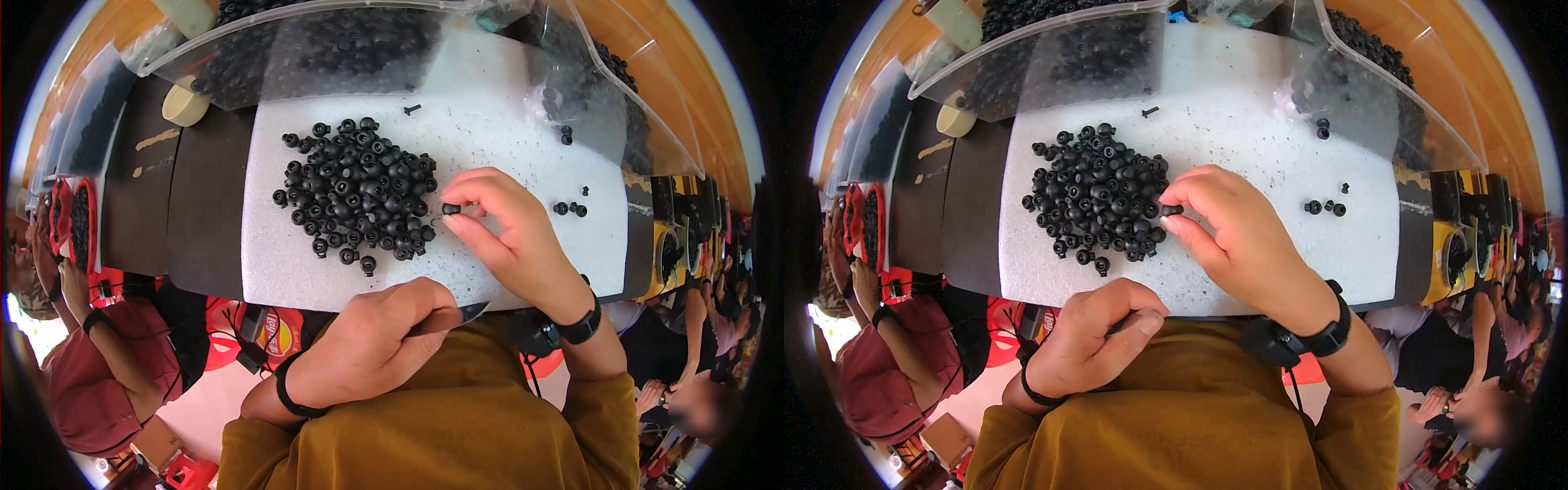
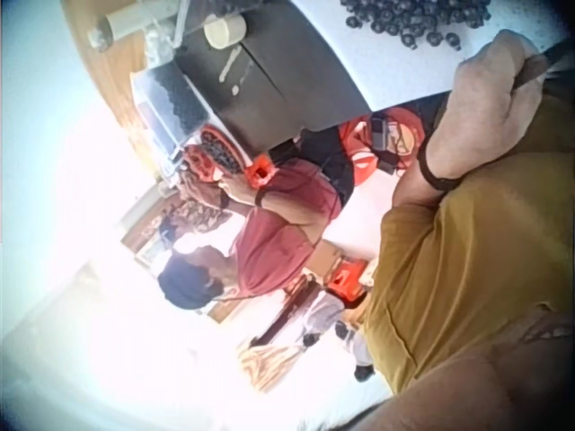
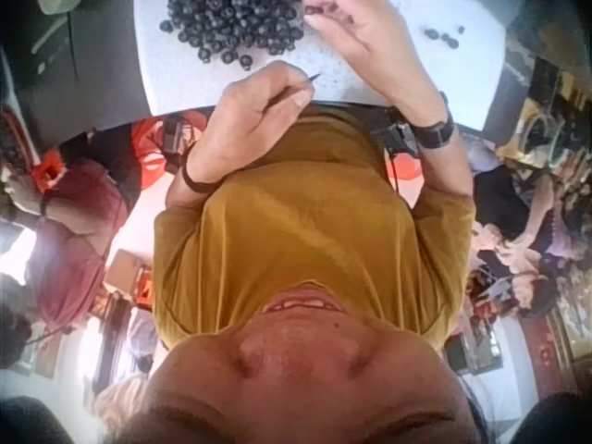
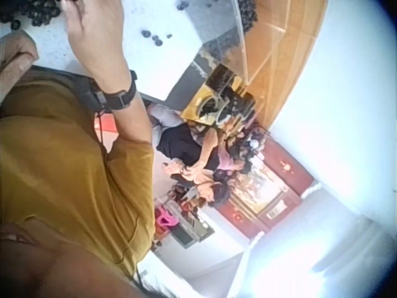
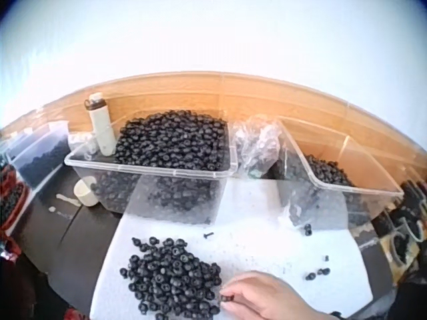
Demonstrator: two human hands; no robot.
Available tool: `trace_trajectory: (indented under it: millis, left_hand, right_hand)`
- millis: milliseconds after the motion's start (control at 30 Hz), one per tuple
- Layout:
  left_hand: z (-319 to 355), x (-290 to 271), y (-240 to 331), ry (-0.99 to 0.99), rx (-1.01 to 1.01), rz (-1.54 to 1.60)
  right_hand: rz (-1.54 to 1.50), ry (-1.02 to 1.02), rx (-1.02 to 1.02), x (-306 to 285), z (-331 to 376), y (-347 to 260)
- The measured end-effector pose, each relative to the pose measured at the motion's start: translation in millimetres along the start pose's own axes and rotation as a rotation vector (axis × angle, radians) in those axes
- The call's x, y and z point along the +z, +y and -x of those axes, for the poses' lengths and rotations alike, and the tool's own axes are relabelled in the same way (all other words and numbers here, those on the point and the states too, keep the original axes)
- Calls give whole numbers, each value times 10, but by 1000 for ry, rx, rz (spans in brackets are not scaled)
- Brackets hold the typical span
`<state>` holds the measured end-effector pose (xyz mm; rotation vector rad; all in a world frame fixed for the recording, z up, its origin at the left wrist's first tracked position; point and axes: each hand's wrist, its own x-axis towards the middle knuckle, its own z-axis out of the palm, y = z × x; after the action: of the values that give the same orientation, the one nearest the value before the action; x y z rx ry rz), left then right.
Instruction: Trimming excess material from small black rubber industrial components using a knife.
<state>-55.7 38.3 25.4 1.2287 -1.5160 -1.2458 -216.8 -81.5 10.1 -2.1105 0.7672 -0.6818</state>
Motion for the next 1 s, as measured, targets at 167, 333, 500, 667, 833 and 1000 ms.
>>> trace_trajectory:
  millis: [167,333,500,667,833,1000]
  left_hand:
    - [-86,-19,140,-27,-11,-22]
    - [-192,135,158,2,86,-115]
    - [-288,276,127,10,191,-252]
    - [-368,373,148,27,262,-330]
    - [-399,413,172,10,267,-384]
    - [-416,412,198,-1,253,-371]
  right_hand:
    - [-714,29,231,-133,344,-261]
    - [-1045,96,155,-160,584,-279]
    - [-1139,138,100,-223,699,-172]
    - [-1169,132,51,-262,781,-99]
    - [-1223,143,28,-271,822,-81]
    - [-1231,126,32,-290,842,-79]
